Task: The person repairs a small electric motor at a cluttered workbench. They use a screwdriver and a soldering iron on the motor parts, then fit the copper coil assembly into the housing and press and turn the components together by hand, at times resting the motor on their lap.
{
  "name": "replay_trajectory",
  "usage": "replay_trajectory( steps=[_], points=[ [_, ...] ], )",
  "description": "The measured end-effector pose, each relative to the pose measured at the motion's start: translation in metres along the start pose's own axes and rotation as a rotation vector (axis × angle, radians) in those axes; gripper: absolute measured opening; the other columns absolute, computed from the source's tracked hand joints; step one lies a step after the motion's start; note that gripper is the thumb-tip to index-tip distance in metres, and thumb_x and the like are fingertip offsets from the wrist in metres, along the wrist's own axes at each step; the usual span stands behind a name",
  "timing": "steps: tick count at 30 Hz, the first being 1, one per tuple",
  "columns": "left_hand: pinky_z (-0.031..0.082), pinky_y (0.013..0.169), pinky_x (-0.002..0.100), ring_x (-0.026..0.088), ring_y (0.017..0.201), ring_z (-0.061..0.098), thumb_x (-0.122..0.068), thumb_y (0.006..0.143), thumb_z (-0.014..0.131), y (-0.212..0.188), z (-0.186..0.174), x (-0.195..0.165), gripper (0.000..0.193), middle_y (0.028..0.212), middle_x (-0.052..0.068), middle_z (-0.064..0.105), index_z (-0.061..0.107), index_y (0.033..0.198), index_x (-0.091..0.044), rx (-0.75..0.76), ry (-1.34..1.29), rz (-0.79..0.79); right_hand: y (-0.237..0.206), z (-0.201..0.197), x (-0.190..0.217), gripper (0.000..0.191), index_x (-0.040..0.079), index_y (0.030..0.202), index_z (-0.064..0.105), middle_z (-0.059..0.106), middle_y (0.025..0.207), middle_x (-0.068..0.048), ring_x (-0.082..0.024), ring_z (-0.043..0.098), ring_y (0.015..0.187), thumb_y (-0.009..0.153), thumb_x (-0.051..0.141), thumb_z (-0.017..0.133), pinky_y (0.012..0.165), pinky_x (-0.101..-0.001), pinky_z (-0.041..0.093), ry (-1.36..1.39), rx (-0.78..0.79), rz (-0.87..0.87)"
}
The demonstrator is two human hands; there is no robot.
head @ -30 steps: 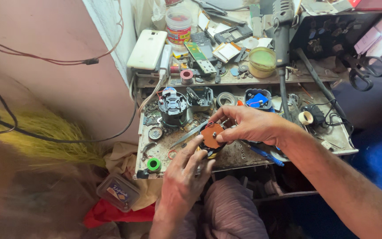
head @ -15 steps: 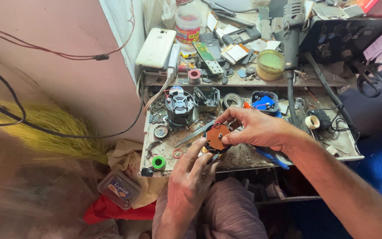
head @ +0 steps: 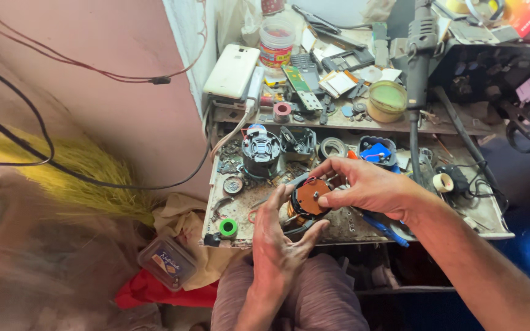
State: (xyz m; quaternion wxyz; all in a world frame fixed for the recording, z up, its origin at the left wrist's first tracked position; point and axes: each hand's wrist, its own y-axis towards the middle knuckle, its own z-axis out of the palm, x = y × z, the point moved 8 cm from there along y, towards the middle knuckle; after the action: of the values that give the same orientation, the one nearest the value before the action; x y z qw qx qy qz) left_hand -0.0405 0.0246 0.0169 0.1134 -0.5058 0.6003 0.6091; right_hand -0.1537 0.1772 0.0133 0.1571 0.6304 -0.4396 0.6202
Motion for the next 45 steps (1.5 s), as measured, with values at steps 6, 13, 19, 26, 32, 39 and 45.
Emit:
replay_trajectory(
  steps=[6, 13, 19, 26, 32, 39, 45],
  points=[
    [0.053, 0.103, 0.042, 0.033, 0.122, 0.065, -0.017, 0.074, 0.093, 0.000, 0.001, 0.001, 0.073, 0.134, 0.017, 0.066, 0.058, 0.136, -0.002, -0.024, 0.051, 0.122, -0.002, 0.001, 0.004, 0.052, 0.007, 0.128, 0.066, 0.071, 0.097, -0.004, -0.011, 0.066, 0.092, 0.079, 0.010, 0.082, 0.083, -0.0270, 0.053, 0.003, 0.001, -0.015],
    [0.053, 0.103, 0.043, 0.035, 0.121, 0.065, -0.018, 0.073, 0.093, 0.003, 0.000, 0.003, 0.071, 0.130, 0.020, 0.067, 0.059, 0.133, 0.000, -0.031, -0.032, 0.098, -0.003, 0.002, 0.007, 0.051, 0.007, 0.127, 0.069, 0.071, 0.101, -0.003, -0.011, 0.067, 0.094, 0.078, 0.008, 0.082, 0.083, -0.0266, 0.055, -0.016, -0.046, -0.041],
    [0.054, 0.104, 0.042, 0.034, 0.122, 0.067, -0.018, 0.076, 0.092, 0.003, 0.000, 0.008, 0.068, 0.131, 0.019, 0.068, 0.061, 0.134, -0.001, -0.032, -0.056, 0.038, -0.001, 0.001, 0.008, 0.050, 0.006, 0.126, 0.071, 0.072, 0.105, -0.004, -0.011, 0.068, 0.096, 0.077, 0.008, 0.082, 0.085, -0.0274, 0.055, -0.025, -0.075, -0.036],
    [0.051, 0.106, 0.043, 0.037, 0.126, 0.063, -0.018, 0.074, 0.093, 0.002, 0.001, 0.009, 0.080, 0.137, 0.021, 0.061, 0.054, 0.141, -0.001, -0.023, -0.044, 0.071, -0.003, 0.000, 0.000, 0.050, 0.005, 0.129, 0.069, 0.077, 0.105, -0.007, -0.013, 0.071, 0.096, 0.079, 0.007, 0.079, 0.085, -0.0303, 0.057, 0.051, -0.118, -0.003],
    [0.053, 0.106, 0.042, 0.034, 0.125, 0.066, -0.017, 0.077, 0.092, 0.003, 0.004, 0.013, 0.102, 0.139, 0.017, 0.065, 0.031, 0.158, -0.006, -0.005, -0.102, 0.049, -0.005, 0.000, -0.003, 0.053, 0.004, 0.131, 0.068, 0.078, 0.109, -0.008, -0.015, 0.071, 0.099, 0.080, 0.010, 0.079, 0.088, -0.0294, 0.057, 0.038, -0.159, -0.023],
    [0.055, 0.106, 0.041, 0.033, 0.126, 0.068, -0.018, 0.079, 0.092, 0.003, 0.009, 0.023, 0.107, 0.141, 0.016, 0.065, 0.021, 0.158, -0.008, 0.017, -0.191, -0.017, -0.022, 0.002, 0.023, 0.057, 0.013, 0.131, 0.067, 0.064, 0.118, -0.003, -0.011, 0.063, 0.108, 0.077, 0.021, 0.082, 0.079, -0.0270, 0.059, -0.428, -0.317, -0.370],
    [0.050, 0.104, 0.046, 0.037, 0.123, 0.064, -0.023, 0.077, 0.093, 0.002, 0.011, 0.025, 0.113, 0.140, 0.015, 0.066, 0.017, 0.159, -0.008, 0.007, -0.079, -0.004, -0.030, 0.008, 0.044, 0.056, 0.012, 0.127, 0.072, 0.067, 0.113, -0.003, -0.013, 0.067, 0.099, 0.074, 0.026, 0.085, 0.077, -0.0269, 0.059, -0.787, -0.308, -0.529]
  ],
)
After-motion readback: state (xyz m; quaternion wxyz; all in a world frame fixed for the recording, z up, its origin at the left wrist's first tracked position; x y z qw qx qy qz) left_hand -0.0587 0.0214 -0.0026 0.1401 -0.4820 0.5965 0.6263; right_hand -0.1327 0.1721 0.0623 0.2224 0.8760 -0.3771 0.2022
